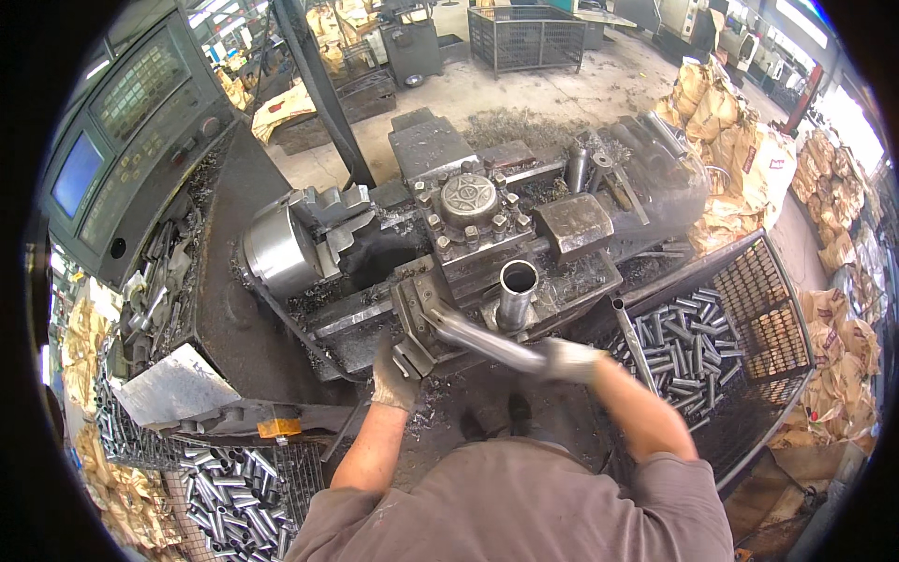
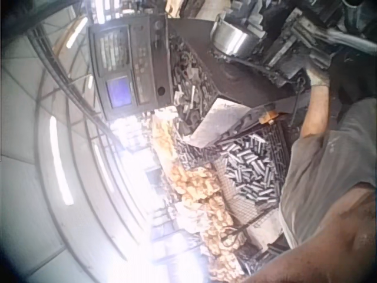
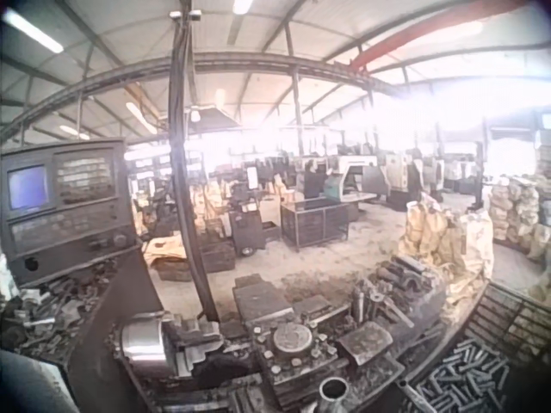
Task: The person operates a metal turning lathe, repeatedly loading cylindrical metal blanks into the chuck, starting the machine, and removing finished parts. The finished parts are placed into a wire basket nearby. The person wears gloves throughout the process.
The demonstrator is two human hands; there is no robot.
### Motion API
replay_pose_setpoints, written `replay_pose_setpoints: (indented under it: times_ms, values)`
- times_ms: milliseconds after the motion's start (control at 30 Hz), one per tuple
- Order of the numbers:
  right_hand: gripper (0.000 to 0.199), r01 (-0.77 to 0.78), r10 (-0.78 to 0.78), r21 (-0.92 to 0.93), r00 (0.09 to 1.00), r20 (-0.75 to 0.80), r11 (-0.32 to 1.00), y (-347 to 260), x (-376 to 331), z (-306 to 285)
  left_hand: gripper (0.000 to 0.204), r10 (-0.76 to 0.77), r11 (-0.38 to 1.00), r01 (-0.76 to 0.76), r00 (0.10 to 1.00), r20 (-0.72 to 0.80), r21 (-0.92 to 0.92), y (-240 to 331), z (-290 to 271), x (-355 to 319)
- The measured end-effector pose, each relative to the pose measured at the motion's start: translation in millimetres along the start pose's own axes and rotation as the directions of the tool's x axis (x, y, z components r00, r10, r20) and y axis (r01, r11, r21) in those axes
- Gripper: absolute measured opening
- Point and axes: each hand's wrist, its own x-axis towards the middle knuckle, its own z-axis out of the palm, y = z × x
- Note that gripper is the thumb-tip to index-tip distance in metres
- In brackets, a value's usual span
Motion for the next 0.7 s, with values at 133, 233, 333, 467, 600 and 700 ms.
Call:
replay_pose_setpoints:
  times_ms: [133, 233, 333, 467, 600, 700]
  values:
    - [0.061, -0.386, 0.386, -0.021, 0.919, 0.081, 0.922, 117, -169, -104, 0.057, -0.094, 0.990, 0.101, 0.993, 0.074, -0.102, 3, -3, -17]
    - [0.079, -0.581, 0.473, -0.442, 0.814, -0.337, 0.684, 105, -160, -111, 0.060, -0.100, 0.991, 0.082, 0.979, 0.176, 0.105, 2, 0, -28]
    - [0.093, 0.058, -0.022, 0.052, 0.845, -0.535, 0.997, -40, -70, -91, 0.054, -0.120, 0.975, 0.092, 0.984, 0.129, 0.203, -1, 25, -40]
    - [0.027, 0.091, -0.205, -0.227, 0.809, -0.551, 0.970, -124, 23, -55, 0.062, -0.219, 0.920, 0.151, 0.964, 0.152, 0.363, 1, 30, -62]
    - [0.060, 0.613, -0.743, -0.434, 0.620, -0.254, 0.660, -173, -8, -7, 0.065, -0.167, 0.970, 0.138, 0.976, 0.140, 0.200, 5, 49, -90]
    - [0.063, 0.294, -0.423, -0.378, 0.846, -0.326, 0.878, -154, 63, 50, 0.040, -0.013, 0.958, 0.018, 1.000, -0.019, 0.286, 21, 32, -64]
